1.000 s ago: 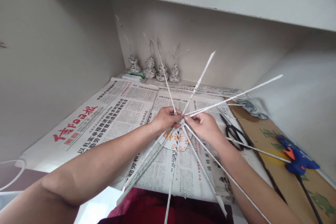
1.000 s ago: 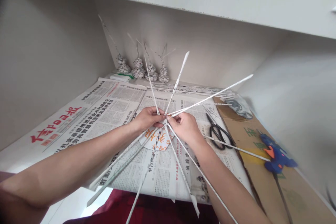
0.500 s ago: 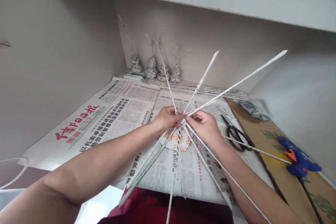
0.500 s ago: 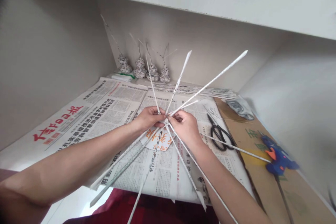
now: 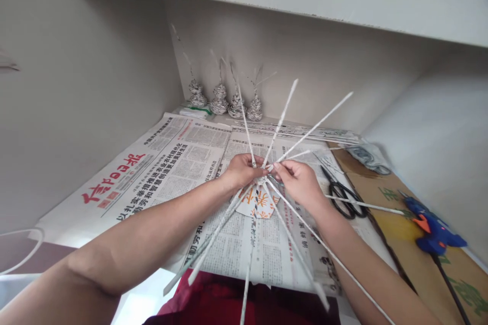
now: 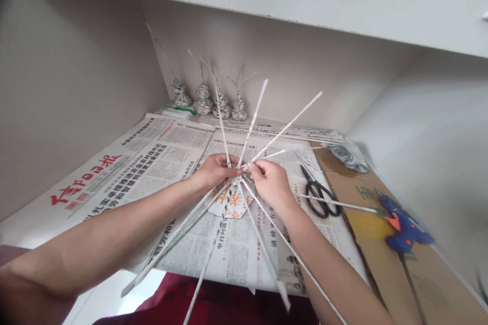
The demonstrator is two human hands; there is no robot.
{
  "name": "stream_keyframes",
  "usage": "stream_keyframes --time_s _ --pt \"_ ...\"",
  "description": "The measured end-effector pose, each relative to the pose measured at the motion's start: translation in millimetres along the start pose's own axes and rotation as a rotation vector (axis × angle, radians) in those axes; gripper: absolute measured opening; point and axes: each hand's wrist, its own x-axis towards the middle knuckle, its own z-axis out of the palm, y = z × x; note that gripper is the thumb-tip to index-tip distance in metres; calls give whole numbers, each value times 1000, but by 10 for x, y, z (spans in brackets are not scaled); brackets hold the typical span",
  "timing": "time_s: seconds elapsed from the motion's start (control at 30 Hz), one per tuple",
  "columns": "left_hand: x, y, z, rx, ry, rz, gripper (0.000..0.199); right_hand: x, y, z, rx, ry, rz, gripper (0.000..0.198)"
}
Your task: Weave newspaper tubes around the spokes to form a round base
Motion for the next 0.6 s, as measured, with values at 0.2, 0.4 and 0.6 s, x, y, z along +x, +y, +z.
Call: stream_keyframes --time_s 0.2,0.4,0.6 --pt "177 47 -149 -170 126 -28 32 24 -58 -193 -65 171 -41 32" --pt "235 136 -201 -430 252 -48 26 33 -77 -329 -158 536 -237 19" --pt "151 123 -115 -594 191 -14 26 -20 -47 51 367 -173 106 32"
